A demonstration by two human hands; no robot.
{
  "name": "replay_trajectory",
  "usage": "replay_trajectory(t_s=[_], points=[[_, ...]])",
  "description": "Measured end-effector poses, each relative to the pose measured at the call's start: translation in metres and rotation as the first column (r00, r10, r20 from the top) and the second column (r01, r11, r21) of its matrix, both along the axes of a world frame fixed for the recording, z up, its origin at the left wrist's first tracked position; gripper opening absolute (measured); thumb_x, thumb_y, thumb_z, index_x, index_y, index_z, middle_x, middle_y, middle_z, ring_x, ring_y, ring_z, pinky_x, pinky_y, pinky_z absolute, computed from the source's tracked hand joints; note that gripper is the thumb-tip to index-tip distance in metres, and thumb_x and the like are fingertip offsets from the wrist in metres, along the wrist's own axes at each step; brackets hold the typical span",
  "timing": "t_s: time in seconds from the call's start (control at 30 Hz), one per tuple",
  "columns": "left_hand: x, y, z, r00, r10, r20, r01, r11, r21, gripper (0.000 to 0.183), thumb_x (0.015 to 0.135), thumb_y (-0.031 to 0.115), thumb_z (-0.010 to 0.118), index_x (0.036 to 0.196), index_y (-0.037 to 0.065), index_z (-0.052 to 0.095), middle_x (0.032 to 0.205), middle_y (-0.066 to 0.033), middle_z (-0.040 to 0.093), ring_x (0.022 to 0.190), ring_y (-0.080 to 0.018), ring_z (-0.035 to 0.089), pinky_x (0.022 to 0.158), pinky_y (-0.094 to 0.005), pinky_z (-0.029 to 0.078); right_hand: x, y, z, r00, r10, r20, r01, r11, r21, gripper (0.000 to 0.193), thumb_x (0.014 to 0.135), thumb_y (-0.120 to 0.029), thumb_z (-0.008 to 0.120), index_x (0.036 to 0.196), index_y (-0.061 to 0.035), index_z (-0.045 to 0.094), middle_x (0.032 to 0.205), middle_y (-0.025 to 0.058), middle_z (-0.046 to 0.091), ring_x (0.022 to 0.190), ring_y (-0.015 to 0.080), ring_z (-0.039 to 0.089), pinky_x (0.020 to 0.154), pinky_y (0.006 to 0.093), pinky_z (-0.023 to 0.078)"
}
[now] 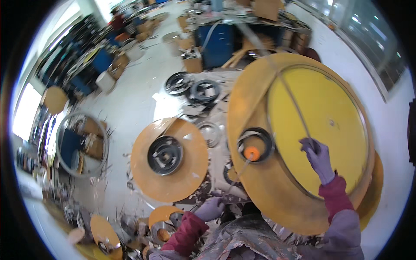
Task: The person wraps thin metal strips around a circular template, then assembles metal components on a workbench by hand.
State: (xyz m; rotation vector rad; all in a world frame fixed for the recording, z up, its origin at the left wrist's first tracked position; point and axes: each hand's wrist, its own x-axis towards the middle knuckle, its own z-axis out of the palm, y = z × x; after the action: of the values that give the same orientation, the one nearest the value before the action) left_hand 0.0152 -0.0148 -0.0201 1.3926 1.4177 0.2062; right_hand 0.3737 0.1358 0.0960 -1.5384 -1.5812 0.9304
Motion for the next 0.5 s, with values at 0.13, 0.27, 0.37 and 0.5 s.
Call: replay_trajectory(t_s=[0.13, 0.27, 0.37, 0.5], points=[[0.011, -0.043, -0.034, 0.995, 0.073, -0.073, -0.061, 0.985, 0.16, 0.027, 0.088, 0.02, 0.05, 0.095, -0.003, 0.062, 0.088, -0.0262, 0.064, 0.084, -0.0422, 0.063, 0.076, -0.0476, 0.049, -0.155, 0.099, -0.023, 0.908, 0.405, 0.107, -0.419, 0.885, 0.205, 0.022, 0.081, -0.006, 0.065, 0.101, 0.0025, 0.067, 0.093, 0.0148, 0.071, 0.085, 0.0188, 0.069, 0.079, 0.0291, 0.053], [0.024, -0.051, -0.013, 0.998, 0.067, -0.006, -0.067, 0.997, 0.045, 0.027, 0.089, 0.025, 0.052, 0.095, 0.0, 0.057, 0.088, -0.0256, 0.062, 0.083, -0.0432, 0.061, 0.074, -0.05, 0.048, -0.313, 0.161, -0.097, 0.803, 0.546, 0.239, -0.593, 0.691, 0.413, 0.027, 0.076, -0.012, 0.065, 0.101, -0.0012, 0.066, 0.086, 0.0203, 0.067, 0.083, 0.0356, 0.065, 0.077, 0.0415, 0.051], [0.032, -0.066, -0.015, 0.994, 0.093, 0.05, -0.094, 0.996, 0.007, 0.026, 0.092, 0.026, 0.05, 0.095, 0.001, 0.053, 0.086, -0.0244, 0.062, 0.082, -0.0428, 0.061, 0.073, -0.0509, 0.047, -0.401, 0.164, -0.125, 0.715, 0.614, 0.336, -0.699, 0.609, 0.375, 0.041, 0.078, -0.008, 0.061, 0.119, -0.0071, 0.057, 0.099, 0.0219, 0.065, 0.09, 0.0351, 0.064, 0.081, 0.0416, 0.051], [0.04, -0.067, -0.024, 0.987, 0.112, 0.115, -0.11, 0.994, -0.026, 0.024, 0.092, 0.023, 0.05, 0.094, 0.0, 0.054, 0.082, -0.0258, 0.061, 0.083, -0.0435, 0.06, 0.072, -0.0505, 0.047, -0.448, 0.175, -0.163, 0.633, 0.627, 0.455, -0.767, 0.589, 0.256, 0.04, 0.086, -0.006, 0.049, 0.125, -0.0113, 0.053, 0.108, 0.0226, 0.063, 0.097, 0.0342, 0.064, 0.084, 0.0425, 0.05]])
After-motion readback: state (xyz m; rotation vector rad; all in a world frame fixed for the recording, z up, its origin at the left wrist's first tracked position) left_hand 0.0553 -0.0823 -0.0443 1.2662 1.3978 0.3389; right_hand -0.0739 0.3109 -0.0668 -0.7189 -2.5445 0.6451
